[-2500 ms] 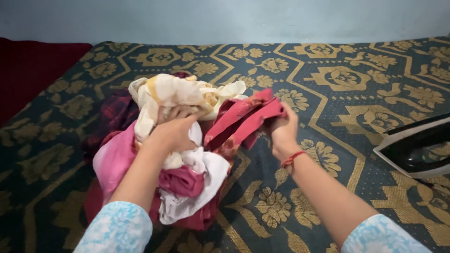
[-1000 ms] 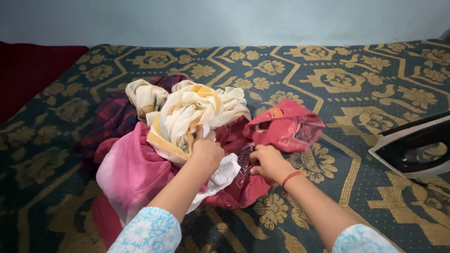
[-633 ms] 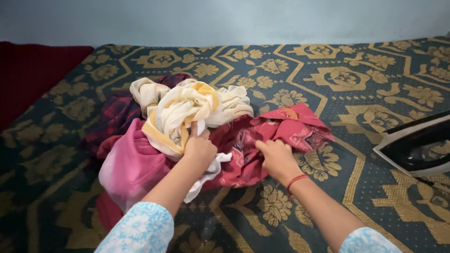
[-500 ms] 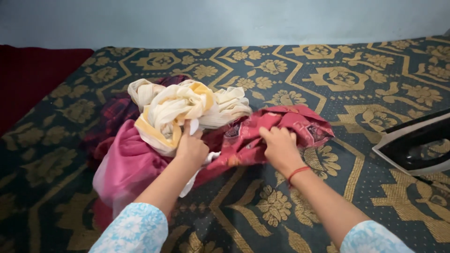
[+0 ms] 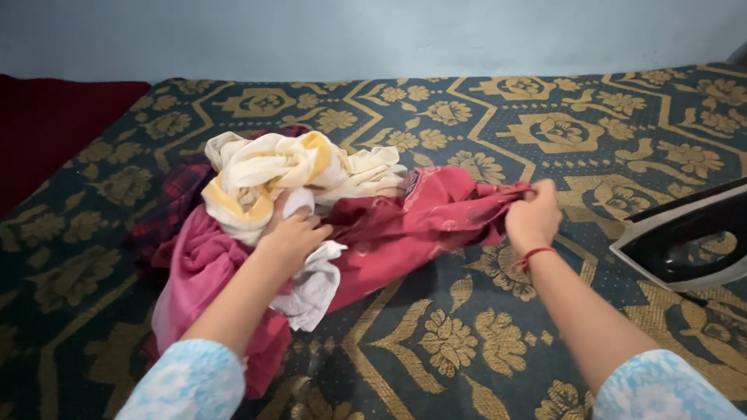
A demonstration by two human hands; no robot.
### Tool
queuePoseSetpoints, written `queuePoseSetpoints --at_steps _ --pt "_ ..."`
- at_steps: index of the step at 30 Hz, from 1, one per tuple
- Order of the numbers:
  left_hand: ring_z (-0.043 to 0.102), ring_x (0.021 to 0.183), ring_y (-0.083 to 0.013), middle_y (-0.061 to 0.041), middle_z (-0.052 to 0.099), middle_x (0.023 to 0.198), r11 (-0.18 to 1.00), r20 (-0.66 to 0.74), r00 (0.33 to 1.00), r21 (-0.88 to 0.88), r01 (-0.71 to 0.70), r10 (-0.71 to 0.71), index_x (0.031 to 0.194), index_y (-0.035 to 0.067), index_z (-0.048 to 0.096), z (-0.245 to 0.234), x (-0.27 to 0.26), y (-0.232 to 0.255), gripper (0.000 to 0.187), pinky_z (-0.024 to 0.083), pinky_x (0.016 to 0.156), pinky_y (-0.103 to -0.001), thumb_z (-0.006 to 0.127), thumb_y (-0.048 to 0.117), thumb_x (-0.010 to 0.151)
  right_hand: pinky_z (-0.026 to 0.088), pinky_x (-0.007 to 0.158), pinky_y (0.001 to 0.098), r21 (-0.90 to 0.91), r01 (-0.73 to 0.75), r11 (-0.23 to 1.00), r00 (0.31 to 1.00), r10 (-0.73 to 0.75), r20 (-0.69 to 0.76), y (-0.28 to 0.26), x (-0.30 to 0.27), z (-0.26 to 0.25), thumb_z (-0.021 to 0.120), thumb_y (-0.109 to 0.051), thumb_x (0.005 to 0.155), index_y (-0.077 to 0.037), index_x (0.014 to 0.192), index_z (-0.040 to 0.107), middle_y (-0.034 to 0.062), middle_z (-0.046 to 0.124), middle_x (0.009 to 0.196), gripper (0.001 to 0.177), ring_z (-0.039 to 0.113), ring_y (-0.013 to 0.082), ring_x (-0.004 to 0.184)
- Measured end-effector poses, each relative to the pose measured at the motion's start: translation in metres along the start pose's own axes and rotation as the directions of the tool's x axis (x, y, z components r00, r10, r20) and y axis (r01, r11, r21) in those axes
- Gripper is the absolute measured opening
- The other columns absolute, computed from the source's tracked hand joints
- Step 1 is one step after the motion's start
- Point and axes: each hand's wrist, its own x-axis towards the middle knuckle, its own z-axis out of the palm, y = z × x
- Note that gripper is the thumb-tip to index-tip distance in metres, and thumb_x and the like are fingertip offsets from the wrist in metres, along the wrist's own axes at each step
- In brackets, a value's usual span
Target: Iron a pink floral shirt on a bed.
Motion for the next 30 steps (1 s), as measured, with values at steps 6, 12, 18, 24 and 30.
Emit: queuePoseSetpoints --at_steps 6,12,18,24,30 --pt "0.025 0.150 -0.0295 -0.011 0.028 0.162 0.994 0.319 0.947 -0.106 0.009 0.025 0.158 0.028 0.020 -0.063 0.004 0.020 0.120 -0.003 0.115 -0.074 0.093 0.035 0.063 0.049 0.079 0.0436 0.078 0.190 0.979 0.974 -0.178 -0.140 0.067 0.034 0.032 0.053 -0.006 0.098 -0.003 0.106 0.061 0.0210 0.068 0.097 0.012 0.064 0.0336 0.088" --pt "0.045 0.142 -0.0379 -0.023 0.042 0.156 0.825 0.341 0.940 -0.533 0.186 0.008 0.167 0.022 0.011 -0.053 0.044 0.052 0.139 0.033 0.115 -0.061 0.090 0.060 0.058 0.046 0.078 0.0346 0.339 0.259 0.904 0.961 -0.275 -0.002 0.045 0.010 0.044 0.048 -0.006 0.103 -0.004 0.109 0.058 0.0109 0.065 0.098 0.012 0.059 0.0187 0.090" --pt "0.059 0.122 -0.0357 -0.021 0.060 0.131 0.831 -0.013 0.987 -0.541 0.128 -0.161 0.154 0.005 0.028 -0.071 0.049 0.117 0.128 0.033 0.112 -0.060 0.089 0.063 0.057 0.043 0.070 0.0321 0.394 0.165 0.904 0.964 -0.232 0.129 0.020 -0.019 0.040 0.050 -0.012 0.107 -0.005 0.104 0.058 0.0066 0.061 0.089 0.011 0.051 0.0134 0.080" --pt "0.071 0.095 -0.0408 -0.019 0.074 0.099 0.779 -0.085 0.965 -0.609 0.146 -0.248 0.099 0.010 0.071 -0.033 0.079 0.135 0.028 0.057 0.081 -0.054 0.073 0.031 0.081 0.042 0.068 0.0301 0.411 0.215 0.886 0.954 -0.281 0.107 0.026 -0.010 0.032 0.053 -0.011 0.106 -0.004 0.100 0.057 0.0045 0.057 0.086 0.010 0.049 0.0110 0.078" --pt "0.067 0.098 -0.0470 -0.026 0.072 0.101 0.467 -0.293 0.786 -0.884 -0.006 -0.544 0.105 0.003 0.069 -0.059 0.095 0.122 0.017 0.053 0.083 -0.054 0.061 0.011 0.093 0.045 0.069 0.0316 0.210 0.093 0.973 0.971 -0.135 0.199 0.004 -0.035 0.007 0.056 -0.017 0.102 -0.007 0.108 0.061 0.0044 0.065 0.084 0.012 0.057 0.0137 0.077"
